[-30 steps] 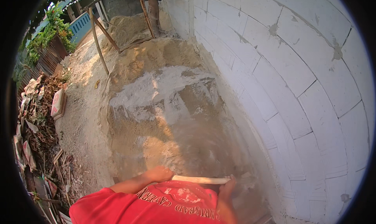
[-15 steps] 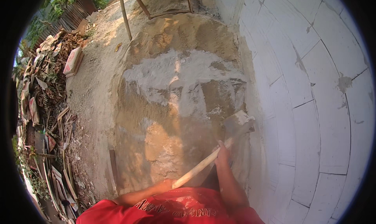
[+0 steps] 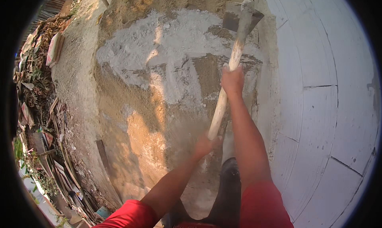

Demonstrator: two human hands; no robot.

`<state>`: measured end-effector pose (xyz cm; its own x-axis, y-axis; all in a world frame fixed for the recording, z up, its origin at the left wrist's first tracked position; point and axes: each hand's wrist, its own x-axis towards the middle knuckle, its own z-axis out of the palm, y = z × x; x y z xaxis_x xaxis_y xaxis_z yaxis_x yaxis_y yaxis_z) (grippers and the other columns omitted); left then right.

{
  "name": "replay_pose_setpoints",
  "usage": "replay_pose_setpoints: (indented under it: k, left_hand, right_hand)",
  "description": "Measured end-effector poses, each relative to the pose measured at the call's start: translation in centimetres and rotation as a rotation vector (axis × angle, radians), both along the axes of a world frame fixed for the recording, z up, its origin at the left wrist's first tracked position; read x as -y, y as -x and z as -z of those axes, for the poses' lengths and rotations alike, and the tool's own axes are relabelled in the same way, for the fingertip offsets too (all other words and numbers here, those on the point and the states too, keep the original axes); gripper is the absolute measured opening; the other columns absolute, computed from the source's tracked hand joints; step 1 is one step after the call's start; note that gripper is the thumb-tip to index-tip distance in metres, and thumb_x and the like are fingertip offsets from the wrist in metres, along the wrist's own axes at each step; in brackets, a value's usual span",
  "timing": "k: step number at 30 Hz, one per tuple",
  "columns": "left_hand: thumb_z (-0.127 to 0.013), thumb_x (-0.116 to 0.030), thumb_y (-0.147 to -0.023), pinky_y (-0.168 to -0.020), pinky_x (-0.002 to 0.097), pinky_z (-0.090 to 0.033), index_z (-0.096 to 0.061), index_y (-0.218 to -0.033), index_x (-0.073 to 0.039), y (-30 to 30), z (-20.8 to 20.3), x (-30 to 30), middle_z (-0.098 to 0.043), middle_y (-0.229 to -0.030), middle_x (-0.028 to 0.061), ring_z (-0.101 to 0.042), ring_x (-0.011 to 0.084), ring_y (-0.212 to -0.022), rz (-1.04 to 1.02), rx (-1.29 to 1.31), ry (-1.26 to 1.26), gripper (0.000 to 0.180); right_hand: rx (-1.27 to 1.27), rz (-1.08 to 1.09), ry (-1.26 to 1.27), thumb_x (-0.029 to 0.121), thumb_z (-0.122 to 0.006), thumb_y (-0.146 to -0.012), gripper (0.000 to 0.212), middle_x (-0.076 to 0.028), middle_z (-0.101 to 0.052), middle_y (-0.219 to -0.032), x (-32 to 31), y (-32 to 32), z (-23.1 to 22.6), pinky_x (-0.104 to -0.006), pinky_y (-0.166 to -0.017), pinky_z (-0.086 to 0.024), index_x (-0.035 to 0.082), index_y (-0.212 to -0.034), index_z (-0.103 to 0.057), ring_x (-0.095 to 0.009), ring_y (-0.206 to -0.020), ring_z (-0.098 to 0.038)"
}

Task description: The person mixes cement and sand on the ground using a hoe, pulling and pushing the mixture to combine the materials.

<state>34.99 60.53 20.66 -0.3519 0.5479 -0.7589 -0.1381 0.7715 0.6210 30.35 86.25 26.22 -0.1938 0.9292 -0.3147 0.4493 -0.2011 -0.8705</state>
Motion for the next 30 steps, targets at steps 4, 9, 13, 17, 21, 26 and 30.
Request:
replay_pose_setpoints:
  k: [4, 9, 13, 17, 21, 26, 30]
  left_hand:
    - [-0.077, -0.033, -0.077, -0.076, 0.0429, -0.053, -0.064, -0.114, 0.003, -0.9, 6.6, 3.6, -0.071, -0.089, 0.0224, -0.071, 0.0325, -0.084, 0.027, 0.054, 0.066, 0.053]
    - [-0.074, -0.029, -0.078, -0.081, 0.0453, -0.052, -0.062, -0.116, 0.005, -1.5, 11.2, 20.2, -0.07, -0.093, 0.0258, -0.07, 0.0385, -0.09, 0.069, 0.226, 0.311, 0.052]
    - [-0.072, -0.037, -0.083, -0.08, 0.0493, -0.053, -0.064, -0.117, -0.002, -9.9, 4.9, 35.8, -0.07, -0.093, 0.0267, -0.069, 0.0426, -0.093, 0.151, 0.114, 0.404, 0.05]
    - [-0.072, -0.037, -0.085, -0.08, 0.0483, -0.054, -0.065, -0.116, -0.004, -15.1, -4.4, 41.9, -0.071, -0.092, 0.0247, -0.07, 0.0402, -0.092, 0.081, 0.211, 0.545, 0.047]
    - [-0.072, -0.034, -0.085, -0.079, 0.0458, -0.055, -0.066, -0.116, -0.004, -13.9, -1.7, 34.1, -0.071, -0.092, 0.0247, -0.07, 0.0395, -0.093, -0.161, 0.173, 0.372, 0.044]
    - [-0.07, -0.021, -0.081, -0.073, 0.0431, -0.053, -0.068, -0.106, 0.0, 1.4, 7.8, 13.3, -0.069, -0.081, 0.0217, -0.072, 0.0318, -0.077, -0.315, -0.037, 0.013, 0.033]
    - [-0.071, -0.022, -0.079, -0.072, 0.0411, -0.052, -0.067, -0.104, 0.002, 7.9, 10.8, 5.0, -0.068, -0.08, 0.0205, -0.068, 0.0277, -0.074, -0.248, -0.028, -0.058, 0.035]
  right_hand:
    - [0.309, -0.118, 0.195, 0.018, -0.06, -0.091, 0.041, -0.025, -0.067, -0.084, 2.8, -1.6, 19.6, -0.0402, -0.052, -0.055, -0.014, -0.114, -0.048, -0.031, -0.057, -0.069]
    - [0.294, -0.011, 0.466, 0.018, -0.062, -0.092, 0.038, -0.018, -0.064, -0.078, 22.2, -5.5, 27.9, -0.0389, -0.047, -0.054, -0.011, -0.113, -0.048, -0.026, -0.055, -0.065]
    - [0.173, 0.063, 0.751, 0.014, -0.063, -0.091, 0.025, -0.009, -0.055, -0.067, 37.0, -12.0, 23.4, -0.0351, -0.04, -0.048, -0.003, -0.104, -0.048, -0.02, -0.046, -0.057]
    - [0.168, 0.048, 0.744, 0.01, -0.064, -0.088, 0.025, -0.005, -0.053, -0.064, 46.0, -14.3, 13.6, -0.0333, -0.043, -0.047, -0.001, -0.108, -0.053, -0.017, -0.046, -0.055]
    - [0.008, -0.079, 0.575, 0.007, -0.064, -0.091, 0.032, -0.005, -0.054, -0.068, 38.0, -9.9, 7.3, -0.0305, -0.039, -0.044, -0.001, -0.117, -0.046, -0.014, -0.043, -0.053]
    - [-0.121, -0.212, 0.149, 0.015, -0.062, -0.096, 0.034, -0.006, -0.057, -0.075, 17.7, 6.3, 7.2, -0.0305, -0.046, -0.046, 0.0, -0.121, -0.045, -0.014, -0.049, -0.056]
    - [0.063, -0.296, -0.023, 0.018, -0.061, -0.092, 0.04, -0.016, -0.063, -0.074, 6.0, 12.8, 14.1, -0.0373, -0.05, -0.053, -0.01, -0.116, -0.045, -0.024, -0.056, -0.066]
